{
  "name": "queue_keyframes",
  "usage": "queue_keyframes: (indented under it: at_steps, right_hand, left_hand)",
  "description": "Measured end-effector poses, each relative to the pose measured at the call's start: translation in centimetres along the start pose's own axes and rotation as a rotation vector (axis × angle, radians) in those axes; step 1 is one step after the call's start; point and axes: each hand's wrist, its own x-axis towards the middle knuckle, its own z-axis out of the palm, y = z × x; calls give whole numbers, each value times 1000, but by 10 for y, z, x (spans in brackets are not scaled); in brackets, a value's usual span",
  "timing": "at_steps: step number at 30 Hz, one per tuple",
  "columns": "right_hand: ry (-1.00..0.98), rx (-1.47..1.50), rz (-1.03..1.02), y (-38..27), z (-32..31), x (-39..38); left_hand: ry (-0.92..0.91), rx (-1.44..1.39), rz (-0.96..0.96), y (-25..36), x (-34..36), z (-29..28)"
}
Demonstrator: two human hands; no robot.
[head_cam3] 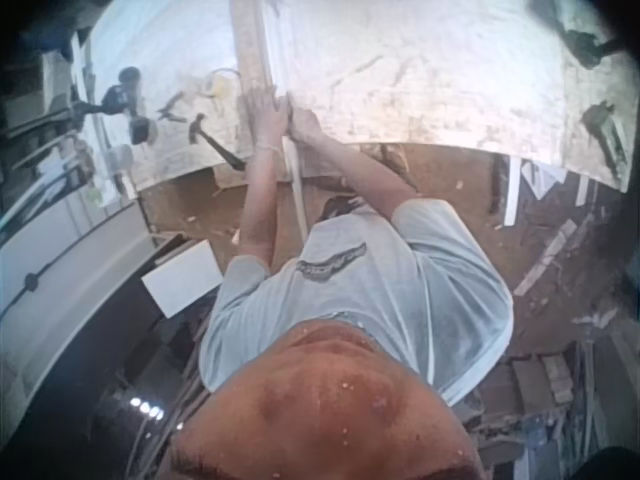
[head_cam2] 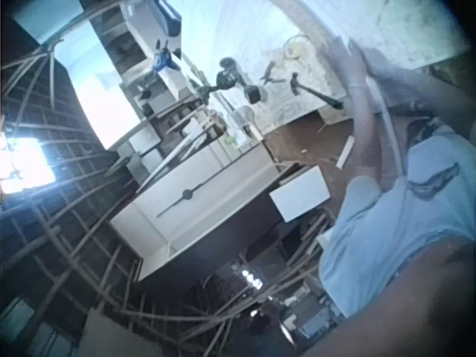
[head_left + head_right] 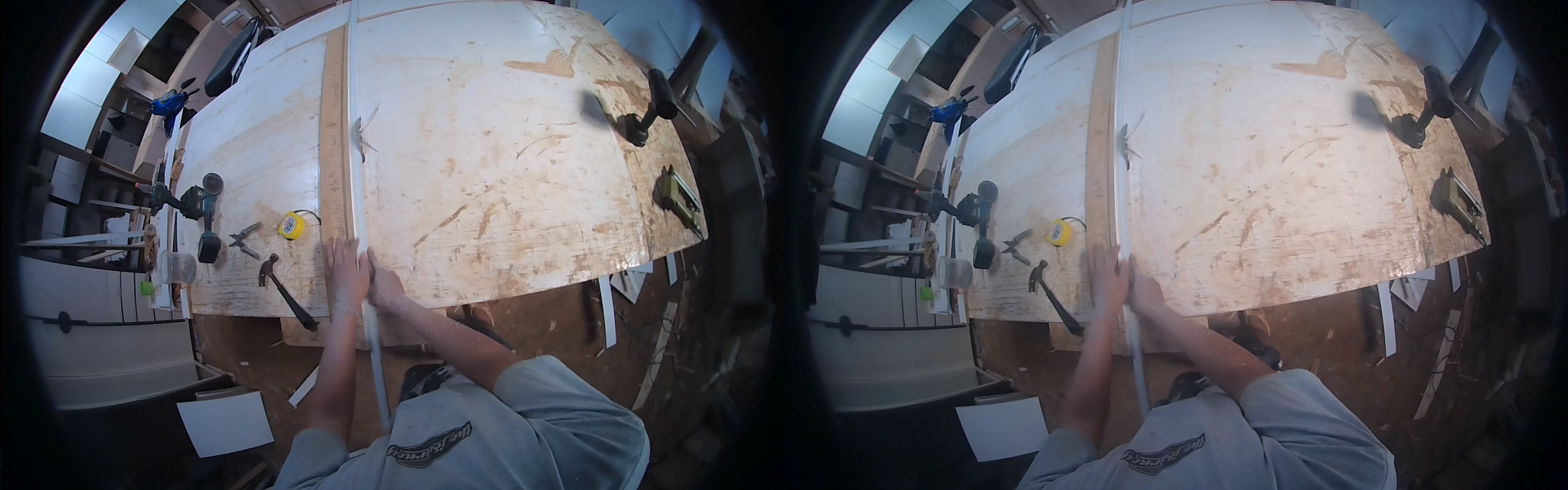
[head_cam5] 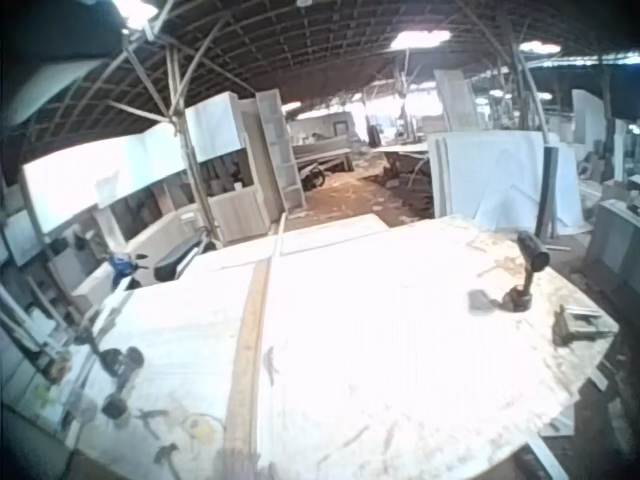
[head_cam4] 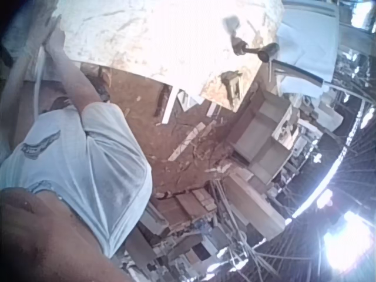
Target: The person measures a white wooden cabinet piece using a measuring tape and then uses a hammer to drive nails into a separate wooden strip on a workbench.
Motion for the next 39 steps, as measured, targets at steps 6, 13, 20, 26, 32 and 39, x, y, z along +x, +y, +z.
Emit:
queue_keyframes:
  at_steps: [6, 13, 20, 26, 32, 39]
  right_hand:
    - [-76, -96, 140, -10, -5, 57]
    - [-54, 118, 143, -13, -27, 92]
    - [49, 140, 97, 9, -31, 9]
    - [-164, 131, 22, 0, 3, -81]
    - [-151, 122, 123, -8, 6, -49]
    - [-44, 15, 70, -3, 3, 19]
  left_hand:
    - [-4, 159, 32, 5, -121, 6]
    - [-27, 268, 41, -15, -98, 24]
    - [-74, 342, -31, 3, -41, 13]
    - [-25, 311, -44, -6, 10, 30]
    - [-2, 224, -73, -16, 40, 34]
    - [9, 119, 40, -30, -41, 8]
